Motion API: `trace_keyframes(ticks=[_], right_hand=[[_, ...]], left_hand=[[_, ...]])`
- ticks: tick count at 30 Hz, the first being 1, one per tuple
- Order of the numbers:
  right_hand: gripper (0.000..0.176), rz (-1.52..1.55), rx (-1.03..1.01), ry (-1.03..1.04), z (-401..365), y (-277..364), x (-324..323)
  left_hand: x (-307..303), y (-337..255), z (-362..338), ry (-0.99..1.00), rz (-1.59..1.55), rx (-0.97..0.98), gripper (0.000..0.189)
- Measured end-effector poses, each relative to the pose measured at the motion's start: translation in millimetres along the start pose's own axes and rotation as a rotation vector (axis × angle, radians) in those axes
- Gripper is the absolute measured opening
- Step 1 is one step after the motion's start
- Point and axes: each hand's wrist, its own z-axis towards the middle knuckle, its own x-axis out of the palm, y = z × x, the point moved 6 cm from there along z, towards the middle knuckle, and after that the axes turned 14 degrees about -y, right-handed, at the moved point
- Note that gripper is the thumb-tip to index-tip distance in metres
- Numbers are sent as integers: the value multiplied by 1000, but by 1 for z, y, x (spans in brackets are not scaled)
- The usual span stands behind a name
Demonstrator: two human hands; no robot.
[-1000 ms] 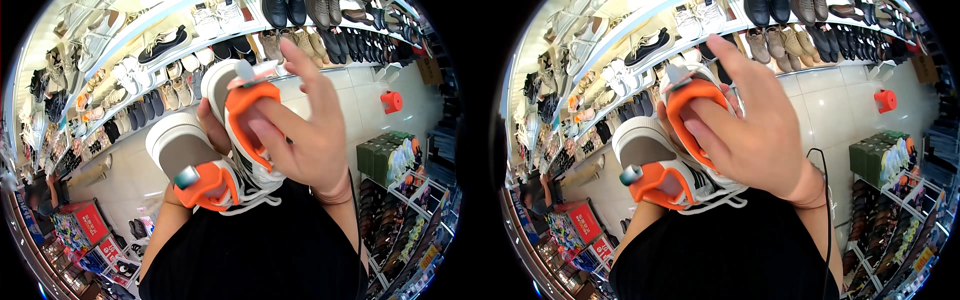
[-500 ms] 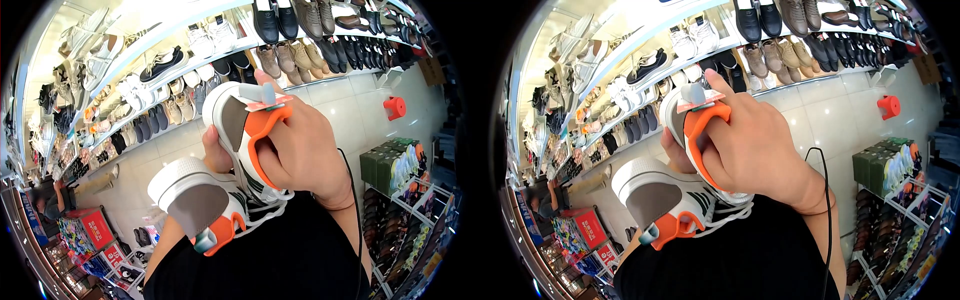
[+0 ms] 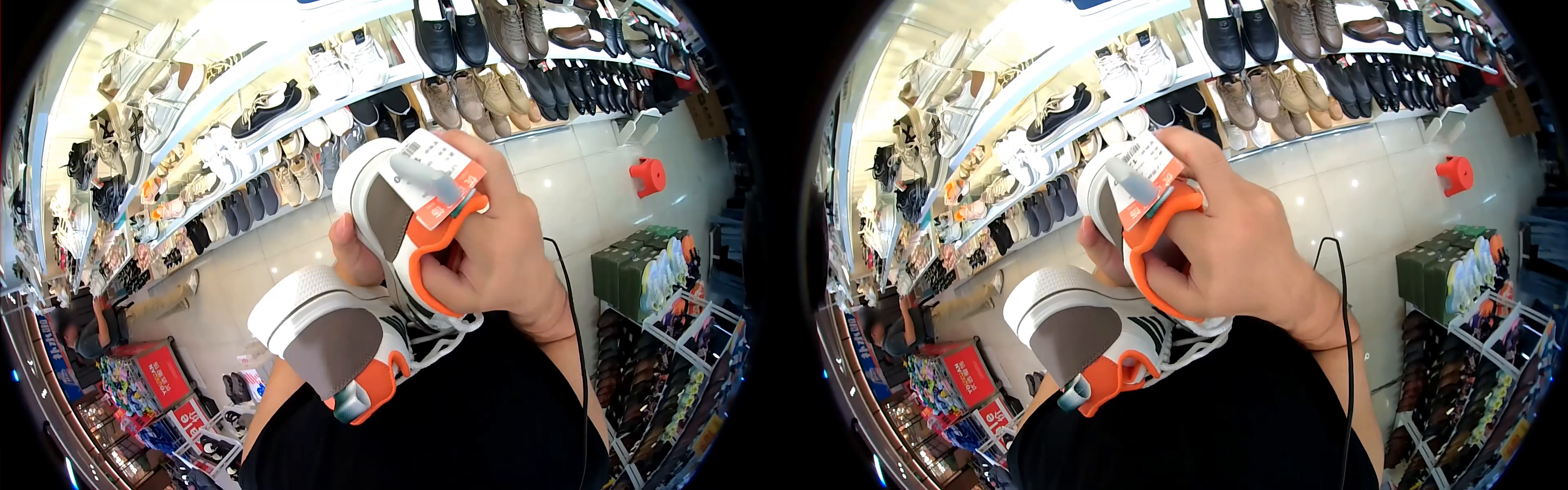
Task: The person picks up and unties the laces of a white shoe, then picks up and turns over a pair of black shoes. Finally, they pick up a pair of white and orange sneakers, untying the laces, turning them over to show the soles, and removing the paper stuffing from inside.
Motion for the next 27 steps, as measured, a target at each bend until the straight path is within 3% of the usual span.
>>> trace_keyframes(ticks=[4,7,12,18,21,23,24,27], right_hand=[[17,-8,-52,-106,-3,1,-1],[40,1,11,9,-11,4,-3],[35,-1,14,3,-18,4,-6],[27,71,-156,-114,-17,17,-18],[31,70,-215,-83,-18,22,-18],[35,227,-123,-81,-16,18,-16],[39,354,-75,-111,-17,14,-17],[42,790,70,-350,-22,5,-22]], left_hand=[[14,-7,-7,39,295,-196,89],[5,-5,-7,29,368,-198,94],[-6,-9,-9,-32,477,-233,95],[-7,-12,-13,14,-14,-363,96],[-9,-23,-13,-62,314,-342,96],[-3,-21,-12,-6,275,-348,99],[-2,-15,-10,69,69,-366,103],[-30,-8,-10,-39,-25,-370,102]])
